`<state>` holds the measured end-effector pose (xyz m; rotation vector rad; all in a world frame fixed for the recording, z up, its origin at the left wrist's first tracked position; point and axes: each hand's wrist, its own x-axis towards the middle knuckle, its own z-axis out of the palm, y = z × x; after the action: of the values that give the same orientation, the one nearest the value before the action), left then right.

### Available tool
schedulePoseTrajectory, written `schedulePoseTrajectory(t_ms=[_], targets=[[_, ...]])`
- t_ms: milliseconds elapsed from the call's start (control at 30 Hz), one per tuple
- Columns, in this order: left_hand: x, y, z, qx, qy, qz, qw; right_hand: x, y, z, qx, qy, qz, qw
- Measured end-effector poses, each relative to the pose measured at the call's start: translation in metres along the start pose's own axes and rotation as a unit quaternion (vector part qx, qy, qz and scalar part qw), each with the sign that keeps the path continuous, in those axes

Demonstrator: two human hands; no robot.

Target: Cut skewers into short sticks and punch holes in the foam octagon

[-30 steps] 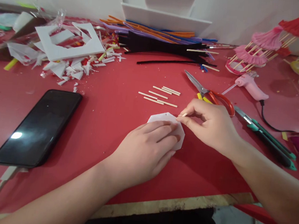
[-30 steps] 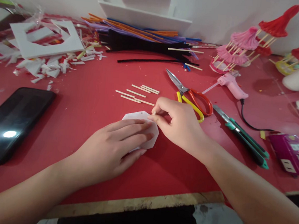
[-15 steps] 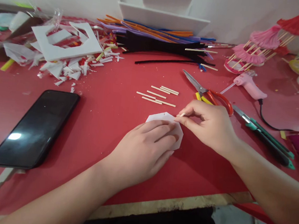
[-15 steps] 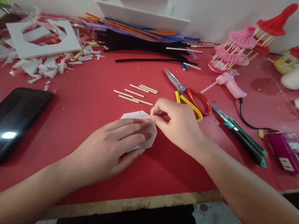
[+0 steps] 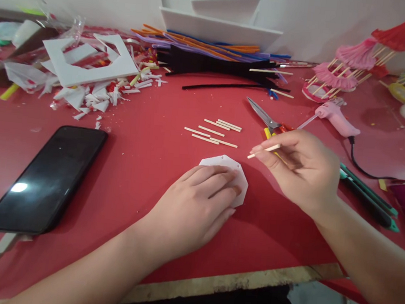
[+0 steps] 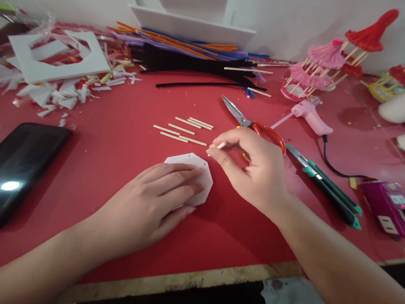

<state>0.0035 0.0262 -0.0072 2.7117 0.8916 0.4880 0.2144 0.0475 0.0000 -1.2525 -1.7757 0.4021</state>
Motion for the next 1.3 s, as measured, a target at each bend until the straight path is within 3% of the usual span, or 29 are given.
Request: schedulePoseTrajectory(t_ms=[233, 433, 700, 933, 1133, 1300], targets=[[-0.004, 0.004, -0.005, 0.055, -0.027, -0.024, 0.998, 0.003, 0.011, 0.000, 0.080, -0.026, 0.060, 0.995], [-0.006, 0.003, -0.001, 0.142, 0.009, -0.036, 0.989, 0.002, 0.015, 0.001, 0.085, -0.076, 0.081, 0.990], [-0.006, 0.006, 0.001, 0.124, 0.072, 0.005, 0.990, 0.000, 0.012, 0.004, -0.029, -0.080, 0.002, 0.996], [-0.005, 0.006, 0.000, 0.065, 0.061, -0.014, 0.996, 0.002, 0.012, 0.001, -0.081, -0.105, -0.046, 0.990], [-0.006, 0.001, -0.001, 0.020, 0.054, -0.032, 0.998, 0.001, 0.014, -0.002, -0.061, -0.121, -0.047, 0.990], [-0.006, 0.001, -0.001, 0.032, 0.046, -0.026, 0.998, -0.005, 0.019, -0.002, 0.024, -0.101, -0.031, 0.994]])
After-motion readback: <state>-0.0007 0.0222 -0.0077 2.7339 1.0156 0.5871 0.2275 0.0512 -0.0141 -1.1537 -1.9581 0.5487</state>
